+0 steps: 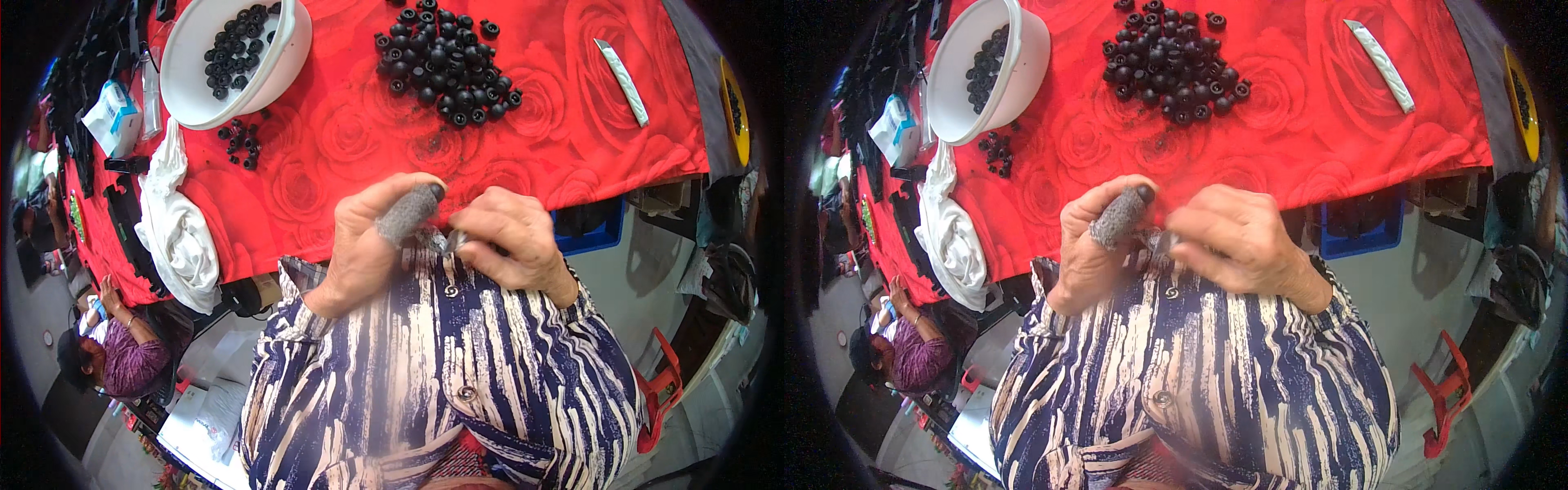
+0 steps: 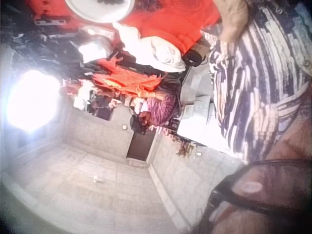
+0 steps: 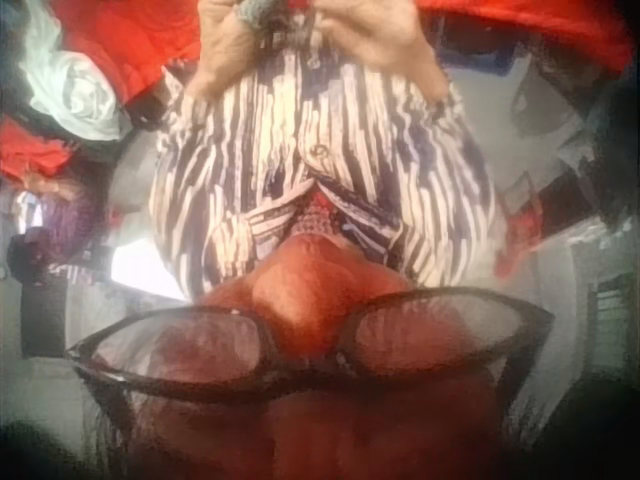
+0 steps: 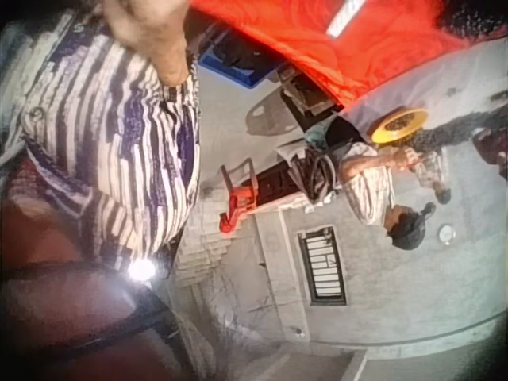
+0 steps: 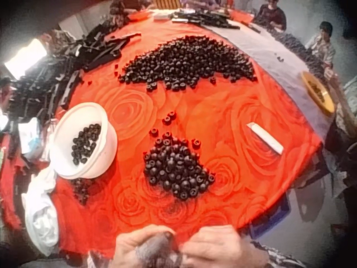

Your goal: The person trims small plastic pieces one by one using a small blade, scraping around each piece and placing the trimmed pieces into a white bowl.

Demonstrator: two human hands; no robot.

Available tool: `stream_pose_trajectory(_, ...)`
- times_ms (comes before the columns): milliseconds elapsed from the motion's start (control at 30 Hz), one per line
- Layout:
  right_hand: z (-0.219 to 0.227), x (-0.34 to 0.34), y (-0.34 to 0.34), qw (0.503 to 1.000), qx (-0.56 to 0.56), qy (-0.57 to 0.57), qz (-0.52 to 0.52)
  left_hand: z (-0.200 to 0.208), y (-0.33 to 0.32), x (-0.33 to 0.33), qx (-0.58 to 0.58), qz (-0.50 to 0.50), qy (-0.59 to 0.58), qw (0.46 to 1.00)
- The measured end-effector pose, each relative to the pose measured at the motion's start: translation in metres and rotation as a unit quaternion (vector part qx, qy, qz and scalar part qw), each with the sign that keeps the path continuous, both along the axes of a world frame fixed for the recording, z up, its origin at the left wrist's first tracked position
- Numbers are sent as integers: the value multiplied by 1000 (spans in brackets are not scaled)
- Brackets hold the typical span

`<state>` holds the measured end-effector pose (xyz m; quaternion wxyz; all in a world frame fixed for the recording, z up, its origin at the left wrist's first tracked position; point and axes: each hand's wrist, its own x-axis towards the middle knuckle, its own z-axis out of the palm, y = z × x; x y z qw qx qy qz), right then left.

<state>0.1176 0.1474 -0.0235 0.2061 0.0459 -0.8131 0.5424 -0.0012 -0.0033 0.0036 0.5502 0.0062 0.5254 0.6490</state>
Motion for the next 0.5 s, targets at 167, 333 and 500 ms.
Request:
stream_pose_trajectory(167, 11, 4, 13, 984, -84, -46, -153, 0, 1, -2, 40, -8, 64, 997)
stream_pose_trajectory(333, 12, -8, 13, 988, -20, -45, -147, 0, 0, -1, 49, -36, 81, 995)
stream_pose_trajectory(500, 11, -11, 10, 993, -26, -74, -89, -2, -1, 1, 58, -47, 73, 995)
